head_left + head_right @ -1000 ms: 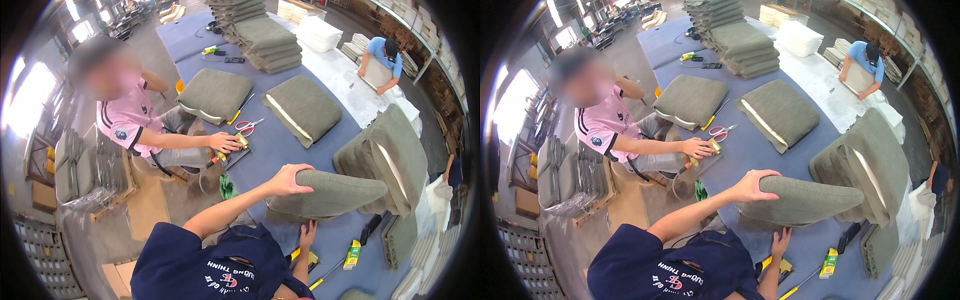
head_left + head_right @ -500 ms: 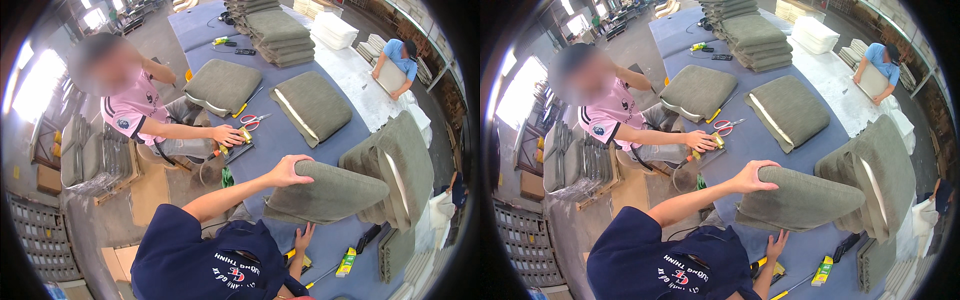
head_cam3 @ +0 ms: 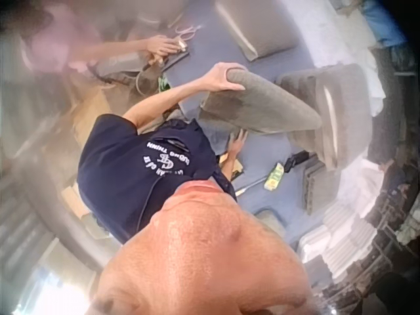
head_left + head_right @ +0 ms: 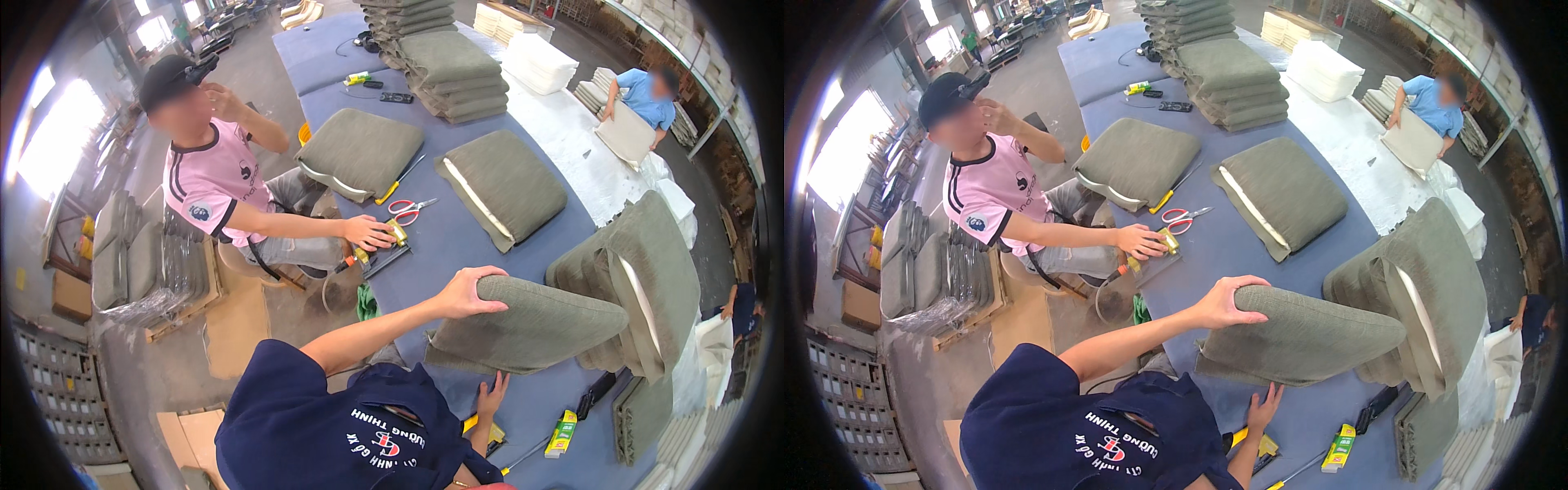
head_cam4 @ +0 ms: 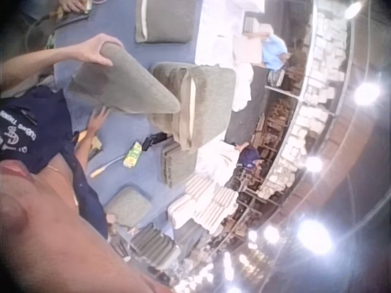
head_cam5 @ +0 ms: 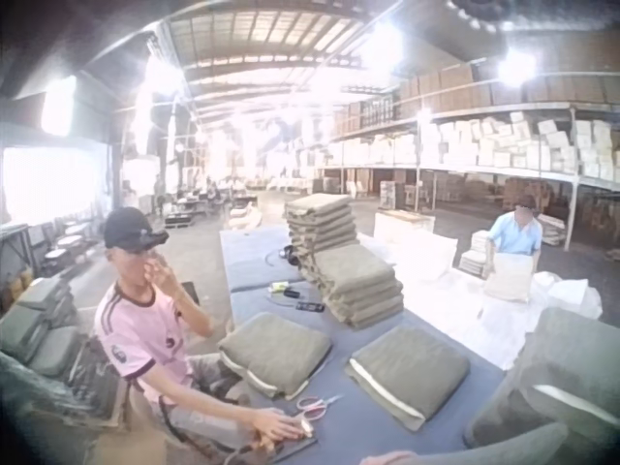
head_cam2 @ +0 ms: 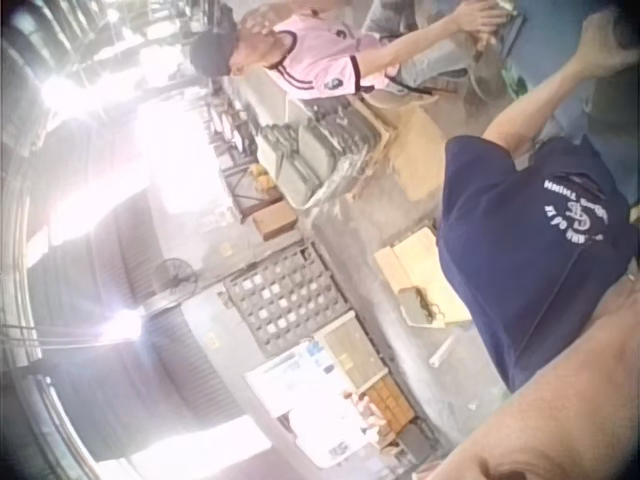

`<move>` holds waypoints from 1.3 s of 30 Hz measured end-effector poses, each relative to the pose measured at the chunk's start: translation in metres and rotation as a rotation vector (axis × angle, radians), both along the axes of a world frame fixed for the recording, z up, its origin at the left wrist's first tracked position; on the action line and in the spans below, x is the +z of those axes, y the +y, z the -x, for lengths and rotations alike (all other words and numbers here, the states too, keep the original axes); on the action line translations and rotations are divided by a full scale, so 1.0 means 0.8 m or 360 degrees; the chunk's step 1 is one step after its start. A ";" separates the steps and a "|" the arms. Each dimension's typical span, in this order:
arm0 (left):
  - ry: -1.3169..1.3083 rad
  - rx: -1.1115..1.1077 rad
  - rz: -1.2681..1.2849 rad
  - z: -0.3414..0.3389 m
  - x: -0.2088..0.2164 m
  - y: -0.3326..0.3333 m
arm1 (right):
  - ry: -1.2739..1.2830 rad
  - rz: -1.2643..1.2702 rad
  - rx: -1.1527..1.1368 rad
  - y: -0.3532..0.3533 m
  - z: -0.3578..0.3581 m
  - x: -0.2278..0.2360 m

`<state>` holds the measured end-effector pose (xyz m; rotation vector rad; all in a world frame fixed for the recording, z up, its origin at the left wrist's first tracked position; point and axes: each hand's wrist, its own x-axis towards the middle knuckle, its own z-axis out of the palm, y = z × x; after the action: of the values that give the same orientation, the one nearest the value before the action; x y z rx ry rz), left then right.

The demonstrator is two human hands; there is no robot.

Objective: The person folds and rolls green fabric around foam inserts, then uses a staple gun to secure the edges. The person repeatedly handles multiple cushion units, aligning fabric and fastening them on a work table.

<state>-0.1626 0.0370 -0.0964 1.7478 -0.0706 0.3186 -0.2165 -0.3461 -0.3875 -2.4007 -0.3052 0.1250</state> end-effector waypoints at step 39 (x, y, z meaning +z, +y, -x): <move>-0.0625 -0.0371 0.0209 0.026 0.028 -0.156 | -0.0250 -0.0326 -0.0097 0.169 0.081 0.468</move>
<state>-0.1836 -0.0875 -0.0742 1.5094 -0.5219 0.4794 -0.2810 -0.2111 -0.0128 -2.2173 -0.3017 -0.1182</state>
